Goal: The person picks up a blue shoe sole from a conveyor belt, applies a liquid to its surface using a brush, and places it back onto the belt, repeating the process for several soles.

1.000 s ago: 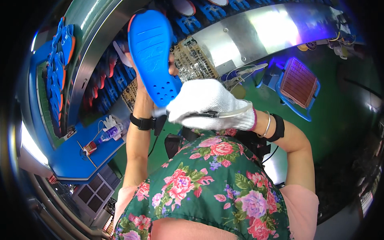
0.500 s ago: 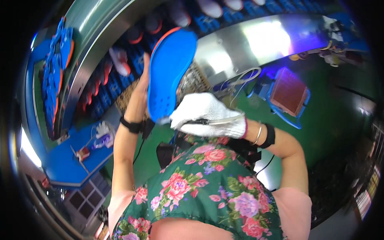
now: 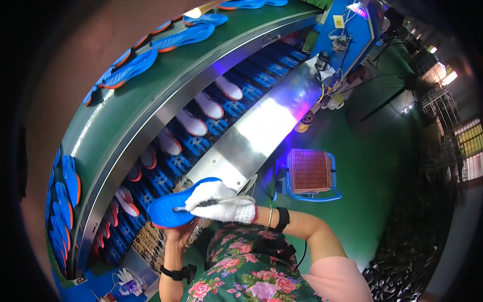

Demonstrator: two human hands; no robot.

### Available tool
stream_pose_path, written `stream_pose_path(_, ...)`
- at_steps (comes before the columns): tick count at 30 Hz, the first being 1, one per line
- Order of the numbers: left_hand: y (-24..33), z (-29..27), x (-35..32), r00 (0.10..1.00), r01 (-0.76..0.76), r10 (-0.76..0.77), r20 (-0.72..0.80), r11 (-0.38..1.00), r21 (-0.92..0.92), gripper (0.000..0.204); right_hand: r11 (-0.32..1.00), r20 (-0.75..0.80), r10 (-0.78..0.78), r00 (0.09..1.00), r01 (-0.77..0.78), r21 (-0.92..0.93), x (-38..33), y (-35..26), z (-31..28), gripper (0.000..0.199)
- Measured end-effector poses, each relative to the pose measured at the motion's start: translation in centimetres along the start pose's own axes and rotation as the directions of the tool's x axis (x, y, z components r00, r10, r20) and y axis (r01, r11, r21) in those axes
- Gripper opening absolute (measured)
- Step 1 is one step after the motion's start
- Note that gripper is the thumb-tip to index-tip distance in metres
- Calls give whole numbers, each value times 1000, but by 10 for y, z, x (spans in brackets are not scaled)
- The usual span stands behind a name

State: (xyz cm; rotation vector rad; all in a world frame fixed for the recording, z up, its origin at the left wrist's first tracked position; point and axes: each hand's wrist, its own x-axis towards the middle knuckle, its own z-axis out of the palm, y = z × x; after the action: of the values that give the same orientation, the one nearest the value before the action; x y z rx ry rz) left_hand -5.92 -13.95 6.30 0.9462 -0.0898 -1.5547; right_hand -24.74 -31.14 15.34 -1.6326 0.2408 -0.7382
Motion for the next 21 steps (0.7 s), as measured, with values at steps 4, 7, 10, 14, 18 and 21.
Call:
stream_pose_path(4, -10, -22, 1, 986, 9, 96, 133, 780, -626, 74, 997, 20, -77, 997, 78, -15, -3, -2, -3, 16)
stream_pose_path(7, 15, 25, 0, 957, -63, 187, 221, 880, -470, 86, 985, -26, -138, 990, 134, -109, -7, -3, -4, 13)
stream_pose_path(10, 3, 24, -7, 970, -134, 214, 118, 870, -475, 94, 980, -100, -174, 980, 163, -112, -8, -11, -2, 14)
stream_pose_path(14, -9, 23, -4, 950, -201, 288, 117, 856, -477, 94, 982, -155, -144, 977, 121, -144, -6, -24, 4, 15)
stream_pose_path(18, -5, 45, -9, 950, -192, 263, 167, 917, -350, 90, 935, -134, -276, 952, 233, -269, 2, -25, -2, 21)
stream_pose_path(21, -12, 41, 2, 959, -191, 256, 123, 902, -387, 83, 836, -86, -419, 904, 347, -426, 11, -36, -3, 21)
